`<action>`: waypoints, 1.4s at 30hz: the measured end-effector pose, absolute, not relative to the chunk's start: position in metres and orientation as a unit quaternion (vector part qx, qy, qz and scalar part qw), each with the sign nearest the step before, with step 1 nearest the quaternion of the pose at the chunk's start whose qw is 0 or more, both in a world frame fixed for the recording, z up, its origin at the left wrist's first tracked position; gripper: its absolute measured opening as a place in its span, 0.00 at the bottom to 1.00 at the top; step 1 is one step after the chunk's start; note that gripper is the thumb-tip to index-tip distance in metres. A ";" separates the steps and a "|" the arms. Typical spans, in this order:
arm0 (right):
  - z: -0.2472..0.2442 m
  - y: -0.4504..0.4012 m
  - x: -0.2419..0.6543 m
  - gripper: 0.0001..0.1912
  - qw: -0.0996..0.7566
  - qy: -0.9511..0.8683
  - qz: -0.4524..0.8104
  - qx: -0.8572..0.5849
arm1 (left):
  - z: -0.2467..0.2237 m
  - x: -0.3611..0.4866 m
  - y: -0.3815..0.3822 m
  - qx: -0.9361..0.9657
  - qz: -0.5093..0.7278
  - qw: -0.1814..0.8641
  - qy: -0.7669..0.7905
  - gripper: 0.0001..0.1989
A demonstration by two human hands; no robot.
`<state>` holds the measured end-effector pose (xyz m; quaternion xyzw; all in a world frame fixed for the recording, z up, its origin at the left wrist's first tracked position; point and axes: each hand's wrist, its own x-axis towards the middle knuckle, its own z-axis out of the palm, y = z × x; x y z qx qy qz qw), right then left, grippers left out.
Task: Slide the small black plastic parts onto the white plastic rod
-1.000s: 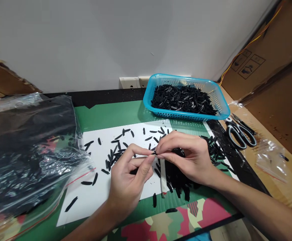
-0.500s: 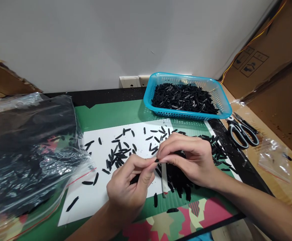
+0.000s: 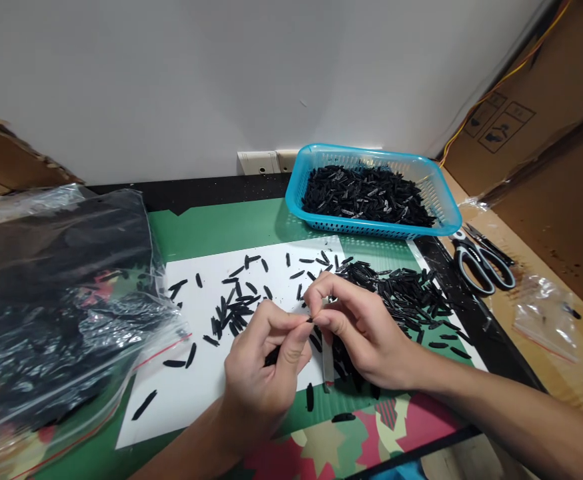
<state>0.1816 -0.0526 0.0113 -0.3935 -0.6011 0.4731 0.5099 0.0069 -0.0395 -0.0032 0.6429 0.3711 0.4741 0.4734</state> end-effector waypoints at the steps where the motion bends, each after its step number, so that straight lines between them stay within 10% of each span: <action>1: 0.012 -0.053 0.182 0.08 0.507 -0.600 0.477 -0.394 | -0.002 0.008 -0.040 0.638 0.469 0.483 0.374 0.08; 32: 0.009 -0.053 0.182 0.08 0.569 -0.565 0.445 -0.400 | 0.005 0.008 -0.033 0.600 0.450 0.565 0.344 0.02; 42: 0.013 -0.052 0.191 0.04 0.536 -0.712 0.222 -0.396 | -0.001 0.000 -0.028 0.668 0.399 0.530 0.338 0.04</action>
